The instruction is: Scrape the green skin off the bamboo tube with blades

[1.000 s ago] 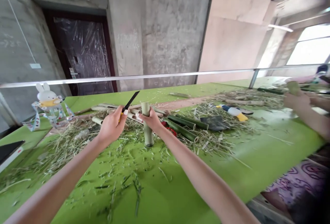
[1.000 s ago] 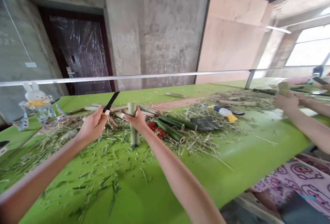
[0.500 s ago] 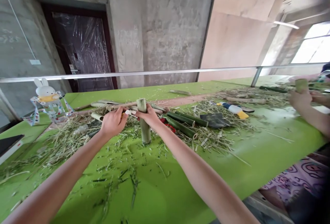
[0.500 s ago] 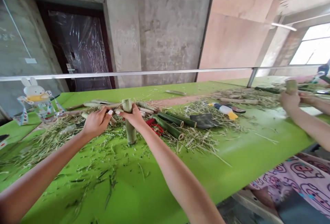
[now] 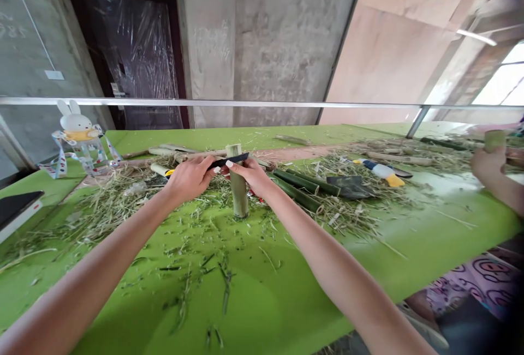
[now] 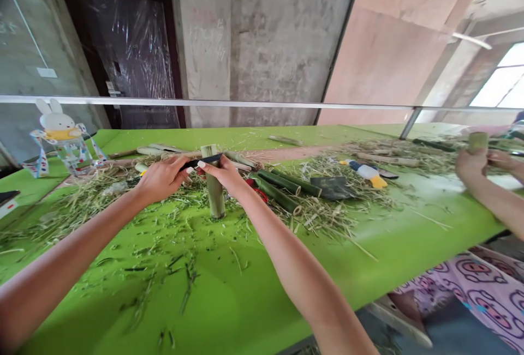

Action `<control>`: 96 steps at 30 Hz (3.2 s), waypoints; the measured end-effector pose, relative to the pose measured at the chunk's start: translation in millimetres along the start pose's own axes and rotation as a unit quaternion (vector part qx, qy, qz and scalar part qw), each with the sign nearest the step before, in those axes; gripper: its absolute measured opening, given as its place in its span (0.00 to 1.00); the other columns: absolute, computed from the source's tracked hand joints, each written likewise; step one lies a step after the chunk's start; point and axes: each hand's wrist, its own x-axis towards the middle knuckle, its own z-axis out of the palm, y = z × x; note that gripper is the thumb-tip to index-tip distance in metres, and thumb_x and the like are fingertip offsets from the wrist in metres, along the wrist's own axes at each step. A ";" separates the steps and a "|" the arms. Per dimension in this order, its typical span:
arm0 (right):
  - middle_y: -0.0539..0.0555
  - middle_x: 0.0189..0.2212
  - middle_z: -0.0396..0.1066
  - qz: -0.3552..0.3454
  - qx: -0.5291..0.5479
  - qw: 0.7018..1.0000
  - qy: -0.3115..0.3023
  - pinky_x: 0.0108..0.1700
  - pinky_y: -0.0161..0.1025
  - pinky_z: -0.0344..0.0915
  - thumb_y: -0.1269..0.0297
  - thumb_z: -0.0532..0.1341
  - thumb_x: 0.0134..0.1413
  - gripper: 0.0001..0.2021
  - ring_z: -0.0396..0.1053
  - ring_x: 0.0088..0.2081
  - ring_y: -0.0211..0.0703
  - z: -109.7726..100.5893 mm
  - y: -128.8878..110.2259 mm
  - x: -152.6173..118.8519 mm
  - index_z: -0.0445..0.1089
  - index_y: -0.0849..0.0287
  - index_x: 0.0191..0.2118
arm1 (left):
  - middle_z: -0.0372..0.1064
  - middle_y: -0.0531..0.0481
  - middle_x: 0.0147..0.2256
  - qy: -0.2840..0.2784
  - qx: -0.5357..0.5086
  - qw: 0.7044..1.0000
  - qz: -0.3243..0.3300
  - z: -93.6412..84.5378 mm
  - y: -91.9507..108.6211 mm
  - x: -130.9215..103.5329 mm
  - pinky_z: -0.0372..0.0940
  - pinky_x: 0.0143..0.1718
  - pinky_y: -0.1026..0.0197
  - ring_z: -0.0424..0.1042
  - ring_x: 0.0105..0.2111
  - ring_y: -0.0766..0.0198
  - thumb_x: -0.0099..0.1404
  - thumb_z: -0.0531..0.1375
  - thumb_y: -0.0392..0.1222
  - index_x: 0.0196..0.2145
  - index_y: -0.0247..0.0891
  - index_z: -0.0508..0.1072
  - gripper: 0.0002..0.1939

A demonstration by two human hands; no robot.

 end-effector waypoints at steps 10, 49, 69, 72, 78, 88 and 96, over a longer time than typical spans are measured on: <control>0.50 0.25 0.67 -0.008 -0.019 0.999 0.025 0.33 0.35 0.56 0.57 0.67 0.35 0.14 0.63 0.29 0.37 6.5 -5.0 -2.9 0.68 0.61 0.26 | 0.71 0.49 0.27 -0.012 -0.018 1.000 0.018 -0.7 -4.0 -5.5 0.50 0.21 0.61 0.70 0.24 0.60 0.66 0.41 0.46 0.42 0.38 0.63 0.17; 0.49 0.17 0.62 -0.070 -0.165 0.983 0.050 0.25 0.37 0.56 0.46 0.60 0.44 0.19 0.60 0.20 0.37 21.9 -20.9 -17.0 0.63 0.58 0.21 | 0.71 0.47 0.25 0.031 -0.043 0.998 -0.044 -10.9 6.8 -12.3 0.48 0.19 0.61 0.69 0.22 0.60 0.65 0.41 0.49 0.43 0.37 0.65 0.19; 0.49 0.30 0.67 -0.068 -0.035 0.996 0.042 0.38 0.39 0.63 0.58 0.67 0.37 0.17 0.65 0.32 0.38 22.8 -21.4 -14.2 0.64 0.56 0.35 | 0.71 0.47 0.28 0.035 -0.043 0.998 -0.031 -11.0 15.7 -12.8 0.53 0.22 0.62 0.69 0.23 0.61 0.65 0.41 0.49 0.41 0.38 0.66 0.19; 0.50 0.30 0.68 -0.046 -0.024 0.998 0.041 0.40 0.40 0.63 0.58 0.68 0.36 0.17 0.66 0.33 0.39 23.5 -23.3 -14.4 0.65 0.58 0.33 | 0.71 0.46 0.27 0.036 -0.036 0.998 -0.039 -11.0 16.5 -12.8 0.53 0.22 0.61 0.68 0.23 0.61 0.65 0.41 0.49 0.42 0.38 0.65 0.19; 0.53 0.32 0.70 -0.034 -0.017 0.999 0.033 0.38 0.41 0.64 0.57 0.67 0.37 0.16 0.66 0.33 0.40 24.1 -25.7 -15.5 0.67 0.58 0.33 | 0.69 0.47 0.23 0.048 -0.033 0.995 -0.077 -11.3 16.6 -12.0 0.54 0.22 0.61 0.67 0.22 0.61 0.65 0.40 0.50 0.45 0.38 0.65 0.21; 0.51 0.26 0.68 -0.017 0.015 0.998 0.051 0.34 0.40 0.63 0.60 0.69 0.31 0.14 0.65 0.28 0.39 23.4 -23.5 -14.6 0.67 0.59 0.26 | 0.71 0.46 0.27 0.024 -0.024 0.999 -0.017 -14.4 12.4 -11.7 0.51 0.20 0.61 0.68 0.22 0.61 0.65 0.41 0.49 0.41 0.38 0.65 0.19; 0.49 0.26 0.66 -0.037 -0.023 0.999 0.028 0.33 0.40 0.62 0.62 0.69 0.31 0.18 0.63 0.28 0.38 20.1 -22.3 -15.5 0.66 0.59 0.32 | 0.72 0.46 0.27 -0.005 -0.025 1.000 0.011 -16.3 4.9 -12.0 0.50 0.20 0.59 0.69 0.23 0.59 0.65 0.41 0.48 0.43 0.38 0.65 0.20</control>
